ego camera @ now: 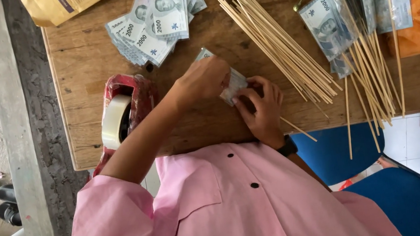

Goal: The person repeatedly places a 2000 banknote on a wooden table, positions a thin wooden stick on top, and secures it with clear tape from a dispenser. The person handles banknotes, wooden sticks, and tape throughout the clip, producing multiple taped money-stick units.

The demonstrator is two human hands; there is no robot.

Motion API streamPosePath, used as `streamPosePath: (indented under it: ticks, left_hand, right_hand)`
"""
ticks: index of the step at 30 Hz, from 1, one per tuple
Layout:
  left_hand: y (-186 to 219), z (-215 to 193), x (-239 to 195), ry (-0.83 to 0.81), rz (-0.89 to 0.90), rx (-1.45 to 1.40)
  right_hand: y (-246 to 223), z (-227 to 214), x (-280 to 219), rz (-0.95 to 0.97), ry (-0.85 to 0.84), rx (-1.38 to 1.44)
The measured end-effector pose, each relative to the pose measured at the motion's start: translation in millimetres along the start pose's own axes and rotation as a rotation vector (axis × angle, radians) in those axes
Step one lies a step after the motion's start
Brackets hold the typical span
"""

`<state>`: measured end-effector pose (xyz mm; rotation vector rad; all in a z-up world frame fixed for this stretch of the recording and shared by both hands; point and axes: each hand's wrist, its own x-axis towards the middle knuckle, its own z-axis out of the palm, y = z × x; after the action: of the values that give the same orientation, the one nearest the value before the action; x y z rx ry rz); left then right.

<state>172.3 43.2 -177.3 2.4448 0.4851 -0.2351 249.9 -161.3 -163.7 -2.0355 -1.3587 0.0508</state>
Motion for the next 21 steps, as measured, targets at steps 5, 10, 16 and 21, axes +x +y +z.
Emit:
streamPosePath:
  ticks: [5, 10, 16, 21]
  left_hand:
    - [21.2, -8.0, -1.6, 0.025, 0.036, 0.158]
    - [18.9, 15.2, 5.6, 0.131, 0.126, 0.249]
    - [17.1, 30.7, 7.7, 0.159, 0.138, 0.232]
    - [13.2, 23.0, 4.1, 0.130, 0.010, -0.050]
  right_hand:
    - [0.5, 0.9, 0.1, 0.010, 0.007, 0.022]
    - [5.1, 3.1, -2.3, 0.007, 0.008, -0.014]
    - [4.7, 2.3, -3.8, 0.038, 0.000, 0.038]
    - [2.3, 1.3, -2.4, 0.053, -0.001, 0.049]
